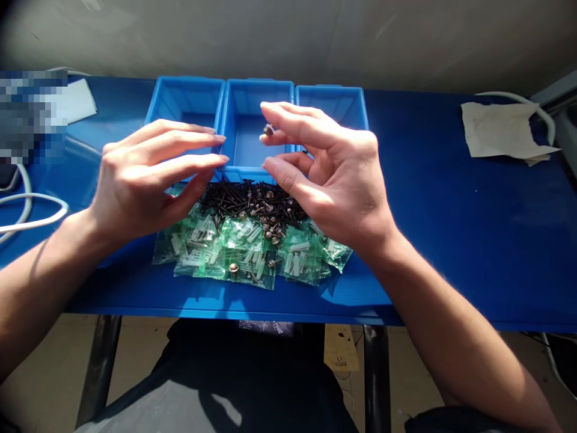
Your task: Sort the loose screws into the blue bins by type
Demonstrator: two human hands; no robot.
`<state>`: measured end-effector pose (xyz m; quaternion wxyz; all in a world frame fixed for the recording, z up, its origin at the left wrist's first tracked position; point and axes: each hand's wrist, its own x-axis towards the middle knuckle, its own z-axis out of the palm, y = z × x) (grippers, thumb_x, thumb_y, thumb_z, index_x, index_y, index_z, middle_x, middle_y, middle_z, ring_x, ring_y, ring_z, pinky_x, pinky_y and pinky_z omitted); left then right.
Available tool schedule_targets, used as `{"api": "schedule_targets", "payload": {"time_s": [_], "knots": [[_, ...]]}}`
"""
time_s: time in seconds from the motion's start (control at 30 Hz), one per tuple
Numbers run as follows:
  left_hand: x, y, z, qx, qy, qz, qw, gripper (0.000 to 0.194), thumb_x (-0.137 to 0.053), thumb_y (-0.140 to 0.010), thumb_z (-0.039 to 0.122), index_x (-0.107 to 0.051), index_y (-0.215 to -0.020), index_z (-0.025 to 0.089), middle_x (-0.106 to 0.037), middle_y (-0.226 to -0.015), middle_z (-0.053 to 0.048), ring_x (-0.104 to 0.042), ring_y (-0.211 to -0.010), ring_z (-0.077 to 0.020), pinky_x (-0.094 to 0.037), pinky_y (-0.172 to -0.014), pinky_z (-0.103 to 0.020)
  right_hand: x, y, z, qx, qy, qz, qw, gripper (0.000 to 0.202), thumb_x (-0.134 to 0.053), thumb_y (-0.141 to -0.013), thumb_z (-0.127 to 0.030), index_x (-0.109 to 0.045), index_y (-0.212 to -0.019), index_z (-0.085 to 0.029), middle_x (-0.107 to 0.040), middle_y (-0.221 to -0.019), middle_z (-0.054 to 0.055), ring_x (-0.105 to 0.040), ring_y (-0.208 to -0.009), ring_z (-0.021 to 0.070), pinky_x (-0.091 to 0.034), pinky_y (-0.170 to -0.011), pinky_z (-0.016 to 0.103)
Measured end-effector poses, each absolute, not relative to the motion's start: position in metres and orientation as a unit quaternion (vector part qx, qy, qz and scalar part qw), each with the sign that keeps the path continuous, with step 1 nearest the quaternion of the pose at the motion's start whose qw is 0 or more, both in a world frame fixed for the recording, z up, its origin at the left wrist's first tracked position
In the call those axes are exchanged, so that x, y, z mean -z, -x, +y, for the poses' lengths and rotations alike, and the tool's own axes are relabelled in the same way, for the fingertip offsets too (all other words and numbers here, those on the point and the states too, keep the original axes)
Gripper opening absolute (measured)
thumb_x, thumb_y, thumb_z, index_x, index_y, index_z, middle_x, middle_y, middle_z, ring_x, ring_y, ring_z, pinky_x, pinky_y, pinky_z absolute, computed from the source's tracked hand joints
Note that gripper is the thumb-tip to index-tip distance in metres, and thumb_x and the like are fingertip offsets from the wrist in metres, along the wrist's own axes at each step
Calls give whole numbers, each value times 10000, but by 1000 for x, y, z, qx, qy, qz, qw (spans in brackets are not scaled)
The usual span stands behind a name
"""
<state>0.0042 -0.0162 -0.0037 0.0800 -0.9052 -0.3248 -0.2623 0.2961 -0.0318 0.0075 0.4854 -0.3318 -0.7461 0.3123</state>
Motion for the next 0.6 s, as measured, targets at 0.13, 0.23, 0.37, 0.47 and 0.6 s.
{"api": "schedule_targets", "payload": {"time_s": [0.13, 0.23, 0.37, 0.47, 0.6], "knots": [[3, -4, -16, 260, 906, -325, 71, 288, -611, -1145, 258, -744, -1380, 358, -763, -1521, -22, -744, -1429, -311, -734, -1055, -554, -11, -301, -34, -342, 328, -742, 475, 673, -791, -1019, -76, -665, -1644, -292, -534, -1808, 122, -680, -1540, 344, -708, -1189, 514], [3, -4, -15, 264, 908, -315, 81, 273, -611, -1144, 253, -752, -1368, 319, -772, -1506, -42, -758, -1404, -322, -738, -1035, -548, -14, -301, -36, -211, 314, -807, 452, 441, -737, -1057, -81, -797, -1455, -260, -751, -1574, 117, -819, -1287, 280, -763, -1004, 444], [3, -3, -15, 267, 910, -304, 94, 246, -610, -1145, 243, -758, -1339, 266, -783, -1485, -60, -771, -1379, -327, -743, -1016, -520, -10, -303, -31, 14, 186, -934, 305, 221, -726, -1079, -88, -814, -1270, -155, -868, -1215, 127, -822, -1031, 251, -723, -834, 431], [3, -4, -15, 267, 907, -314, 90, 254, -614, -1141, 243, -764, -1341, 287, -782, -1486, -50, -768, -1386, -320, -737, -1038, -523, -4, -304, -28, 45, 161, -955, 246, 234, -671, -1103, -70, -776, -1302, -134, -860, -1228, 137, -799, -1014, 242, -706, -799, 398], [3, -5, -16, 267, 905, -320, 80, 260, -613, -1138, 246, -773, -1334, 309, -781, -1489, -41, -769, -1384, -319, -732, -1046, -539, -2, -303, -29, 31, 175, -951, 253, 204, -617, -1130, -60, -771, -1225, -155, -858, -1124, 98, -781, -972, 207, -703, -828, 371]]}}
